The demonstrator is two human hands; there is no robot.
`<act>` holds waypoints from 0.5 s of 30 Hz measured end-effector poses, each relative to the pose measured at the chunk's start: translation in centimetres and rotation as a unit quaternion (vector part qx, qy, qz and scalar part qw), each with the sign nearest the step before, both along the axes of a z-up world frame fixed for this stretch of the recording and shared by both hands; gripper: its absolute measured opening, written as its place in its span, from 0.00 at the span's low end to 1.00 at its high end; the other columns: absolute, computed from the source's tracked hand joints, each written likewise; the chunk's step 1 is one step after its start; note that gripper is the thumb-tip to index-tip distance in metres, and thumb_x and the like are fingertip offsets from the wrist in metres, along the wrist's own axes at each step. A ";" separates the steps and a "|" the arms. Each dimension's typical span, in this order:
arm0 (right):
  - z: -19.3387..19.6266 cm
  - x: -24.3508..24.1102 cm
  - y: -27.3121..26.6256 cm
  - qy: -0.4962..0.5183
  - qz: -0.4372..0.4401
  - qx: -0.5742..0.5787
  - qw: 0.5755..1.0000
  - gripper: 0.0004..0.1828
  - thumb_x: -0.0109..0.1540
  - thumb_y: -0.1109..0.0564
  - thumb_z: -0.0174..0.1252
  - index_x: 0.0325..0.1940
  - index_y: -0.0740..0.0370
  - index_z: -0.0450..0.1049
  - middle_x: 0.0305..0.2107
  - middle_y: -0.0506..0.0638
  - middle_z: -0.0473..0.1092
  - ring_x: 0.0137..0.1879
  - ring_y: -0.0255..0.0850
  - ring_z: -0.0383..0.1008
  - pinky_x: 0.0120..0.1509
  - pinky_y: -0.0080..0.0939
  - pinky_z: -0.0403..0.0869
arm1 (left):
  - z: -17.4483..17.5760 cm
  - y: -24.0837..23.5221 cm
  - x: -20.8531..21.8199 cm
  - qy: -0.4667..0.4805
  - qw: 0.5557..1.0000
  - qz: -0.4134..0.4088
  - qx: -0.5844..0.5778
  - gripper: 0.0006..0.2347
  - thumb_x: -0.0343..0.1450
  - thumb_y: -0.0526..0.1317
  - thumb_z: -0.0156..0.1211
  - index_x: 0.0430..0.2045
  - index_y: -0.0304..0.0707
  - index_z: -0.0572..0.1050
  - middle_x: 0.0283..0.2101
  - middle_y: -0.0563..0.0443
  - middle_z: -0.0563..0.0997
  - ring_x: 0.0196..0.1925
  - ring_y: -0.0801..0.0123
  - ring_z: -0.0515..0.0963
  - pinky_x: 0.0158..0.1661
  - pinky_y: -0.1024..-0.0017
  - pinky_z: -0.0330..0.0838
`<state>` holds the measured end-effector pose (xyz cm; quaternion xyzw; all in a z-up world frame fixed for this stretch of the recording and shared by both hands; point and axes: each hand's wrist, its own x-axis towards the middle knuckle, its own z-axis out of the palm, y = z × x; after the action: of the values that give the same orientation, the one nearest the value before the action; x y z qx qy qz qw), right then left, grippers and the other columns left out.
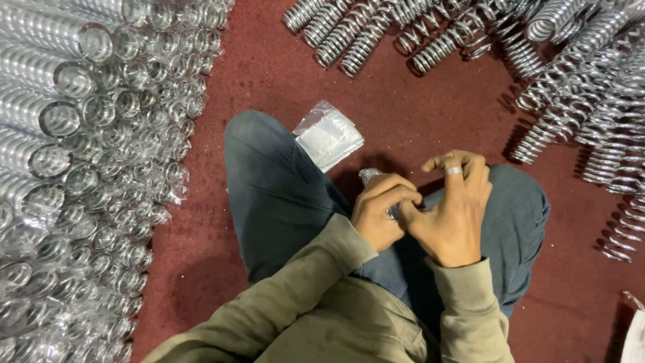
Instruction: The person is sitting on the floor and placing metal springs into plastic bags by hand.
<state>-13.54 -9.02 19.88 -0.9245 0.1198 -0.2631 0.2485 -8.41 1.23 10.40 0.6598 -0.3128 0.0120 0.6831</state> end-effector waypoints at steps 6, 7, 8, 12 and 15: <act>-1.9 1.7 -0.1 0.229 0.002 0.077 0.970 0.37 0.43 0.62 0.70 0.56 0.55 0.68 0.47 0.54 0.62 0.51 0.64 0.72 0.62 0.58 0.63 | -3.7 1.3 0.3 0.053 0.995 -0.019 0.080 0.33 0.54 0.34 0.70 0.57 0.60 0.74 0.47 0.60 0.82 0.55 0.62 0.80 0.63 0.65 0.68; -2.0 1.7 0.2 0.210 0.009 0.125 0.970 0.40 0.42 0.65 0.69 0.59 0.55 0.69 0.49 0.55 0.62 0.51 0.65 0.73 0.57 0.63 0.68 | -4.7 1.7 0.9 0.025 0.995 -0.038 0.092 0.31 0.52 0.37 0.72 0.54 0.54 0.74 0.49 0.54 0.82 0.57 0.58 0.80 0.64 0.61 0.66; -2.2 1.7 0.5 0.191 0.017 0.174 0.966 0.43 0.42 0.69 0.68 0.61 0.54 0.70 0.51 0.56 0.63 0.51 0.66 0.74 0.51 0.68 0.72 | -5.7 2.3 1.6 -0.003 0.993 -0.056 0.106 0.31 0.51 0.40 0.74 0.51 0.48 0.74 0.50 0.49 0.82 0.58 0.54 0.79 0.65 0.56 0.65; -3.7 -0.6 2.0 0.017 0.159 0.403 0.901 0.37 0.56 0.67 0.63 0.65 0.60 0.54 0.69 0.59 0.54 0.66 0.48 0.67 0.73 0.46 0.67 | -2.1 6.3 6.4 -0.012 0.970 -0.104 0.218 0.15 0.62 0.51 0.63 0.43 0.64 0.74 0.49 0.75 0.81 0.57 0.73 0.82 0.63 0.65 0.61; -5.2 -1.7 0.8 -0.008 0.104 0.428 0.898 0.38 0.57 0.75 0.59 0.65 0.59 0.51 0.69 0.57 0.54 0.63 0.47 0.68 0.67 0.42 0.67 | 3.8 10.1 12.2 -0.073 0.983 -0.105 0.135 0.17 0.64 0.53 0.73 0.40 0.53 0.76 0.43 0.59 0.84 0.47 0.68 0.85 0.53 0.70 0.75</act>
<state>-15.27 -8.22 14.63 -0.7340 0.1217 -0.1664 0.6471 3.75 11.29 14.23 0.7068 -0.4280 -0.0543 0.5606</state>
